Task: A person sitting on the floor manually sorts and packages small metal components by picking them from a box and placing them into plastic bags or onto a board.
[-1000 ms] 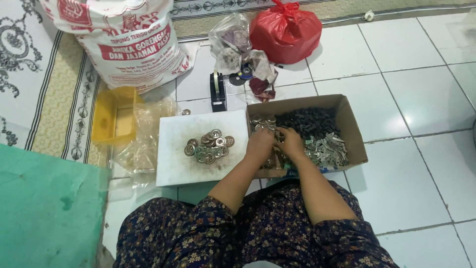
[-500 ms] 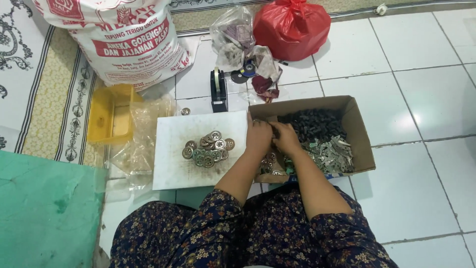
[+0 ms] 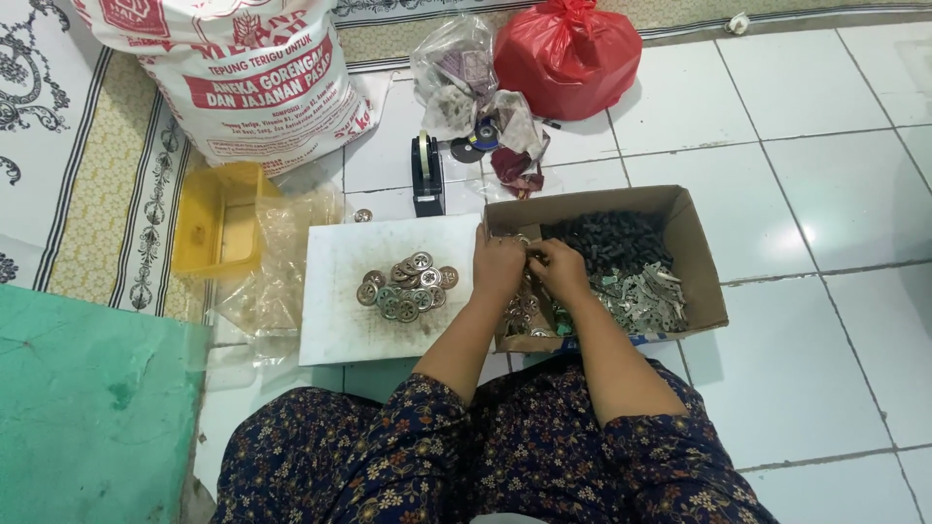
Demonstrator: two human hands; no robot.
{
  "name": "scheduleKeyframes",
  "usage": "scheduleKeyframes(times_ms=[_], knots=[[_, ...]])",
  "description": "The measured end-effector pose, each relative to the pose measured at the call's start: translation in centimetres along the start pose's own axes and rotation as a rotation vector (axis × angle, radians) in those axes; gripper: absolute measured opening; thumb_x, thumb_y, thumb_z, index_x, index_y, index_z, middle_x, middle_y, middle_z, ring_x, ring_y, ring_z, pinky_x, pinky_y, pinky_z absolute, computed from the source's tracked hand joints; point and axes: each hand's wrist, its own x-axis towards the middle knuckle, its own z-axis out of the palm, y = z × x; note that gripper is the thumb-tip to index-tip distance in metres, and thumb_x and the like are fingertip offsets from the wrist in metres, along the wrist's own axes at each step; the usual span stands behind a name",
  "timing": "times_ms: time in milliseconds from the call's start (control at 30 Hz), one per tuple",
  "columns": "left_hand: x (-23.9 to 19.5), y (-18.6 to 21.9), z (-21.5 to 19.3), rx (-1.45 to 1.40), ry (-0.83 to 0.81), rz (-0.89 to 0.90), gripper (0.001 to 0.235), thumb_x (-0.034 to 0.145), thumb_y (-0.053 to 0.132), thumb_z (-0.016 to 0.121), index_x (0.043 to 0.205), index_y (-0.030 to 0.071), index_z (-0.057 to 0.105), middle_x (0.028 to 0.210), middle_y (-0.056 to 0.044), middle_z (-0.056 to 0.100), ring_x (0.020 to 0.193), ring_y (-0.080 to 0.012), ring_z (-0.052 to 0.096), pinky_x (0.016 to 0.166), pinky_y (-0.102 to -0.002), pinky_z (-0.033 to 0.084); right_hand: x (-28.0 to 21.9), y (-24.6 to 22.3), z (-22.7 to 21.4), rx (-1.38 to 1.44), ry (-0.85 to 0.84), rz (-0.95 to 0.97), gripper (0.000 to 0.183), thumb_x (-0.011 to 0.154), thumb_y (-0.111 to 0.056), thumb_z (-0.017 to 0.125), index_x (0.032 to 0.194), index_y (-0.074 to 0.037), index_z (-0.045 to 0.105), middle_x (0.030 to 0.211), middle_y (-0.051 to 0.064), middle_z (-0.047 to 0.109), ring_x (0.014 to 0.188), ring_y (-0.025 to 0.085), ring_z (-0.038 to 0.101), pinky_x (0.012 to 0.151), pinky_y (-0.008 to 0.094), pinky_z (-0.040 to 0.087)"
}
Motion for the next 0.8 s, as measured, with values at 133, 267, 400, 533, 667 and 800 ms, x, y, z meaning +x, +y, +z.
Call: scheduleKeyframes(times_ms=[133, 267, 400, 533, 667, 800], knots=[[-0.6, -0.2, -1.9, -0.041, -0.047, -0.012, 0.027, 0.082, 0.006, 0.074, 0.109, 0.003, 0.070, 0.094, -0.014, 0.071, 0.095, -0.0306, 0.070, 0.114, -0.062, 0.028, 0.5, 1.3, 0.5, 0.077, 0.023, 0.002, 0.025, 0.091, -0.017, 0.073, 0.115, -0.014, 0.076, 0.108, 0.010, 0.074, 0.108, 0.030, 0.069, 0.092, 0.041, 0.058], [-1.2, 0.4, -5.6, -0.227, -0.179, -0.098, 0.046, 0.087, 0.014, 0.071, 0.130, 0.006, 0.058, 0.120, -0.014, 0.063, 0.123, -0.0310, 0.057, 0.118, -0.057, 0.024, 0.4, 2.3, 0.1, 0.264, -0.024, 0.090, 0.027, 0.090, -0.010, 0.072, 0.116, -0.002, 0.075, 0.108, 0.021, 0.074, 0.108, 0.039, 0.069, 0.091, 0.047, 0.059], [-1.7, -0.2, -6.1, -0.357, -0.223, -0.116, 0.030, 0.091, 0.020, 0.070, 0.121, 0.014, 0.069, 0.116, -0.008, 0.070, 0.129, -0.0274, 0.057, 0.121, -0.060, 0.016, 0.5, 3.1, 0.0, 0.500, -0.124, 0.214, 0.027, 0.090, -0.006, 0.071, 0.116, -0.004, 0.077, 0.111, 0.021, 0.075, 0.109, 0.034, 0.070, 0.088, 0.044, 0.061], [-1.6, -1.0, -4.3, -0.455, -0.197, -0.152, 0.014, 0.092, 0.020, 0.071, 0.105, 0.017, 0.074, 0.106, -0.003, 0.074, 0.123, -0.0241, 0.063, 0.121, -0.058, 0.019, -0.4, 1.3, -1.1, 0.667, -0.155, 0.292, 0.030, 0.088, -0.006, 0.073, 0.117, 0.000, 0.075, 0.113, 0.025, 0.073, 0.107, 0.031, 0.068, 0.089, 0.043, 0.060], [-2.1, -1.1, -4.0, -0.571, -0.197, -0.216, 0.014, 0.094, 0.018, 0.069, 0.107, 0.016, 0.074, 0.100, -0.003, 0.077, 0.110, -0.0236, 0.069, 0.120, -0.056, 0.024, -1.2, -0.8, -2.3, 0.849, -0.160, 0.358, 0.032, 0.083, -0.002, 0.079, 0.115, 0.001, 0.075, 0.106, 0.021, 0.073, 0.098, 0.026, 0.068, 0.085, 0.039, 0.062], [-3.1, -0.8, -7.6, -0.793, -0.164, -0.341, 0.016, 0.092, 0.014, 0.072, 0.108, 0.013, 0.075, 0.094, -0.008, 0.077, 0.099, -0.0295, 0.073, 0.101, -0.048, 0.049, -1.3, -0.6, -2.5, 0.954, -0.150, 0.368, 0.036, 0.080, 0.000, 0.083, 0.115, 0.003, 0.075, 0.102, 0.022, 0.073, 0.094, 0.026, 0.069, 0.083, 0.040, 0.063]])
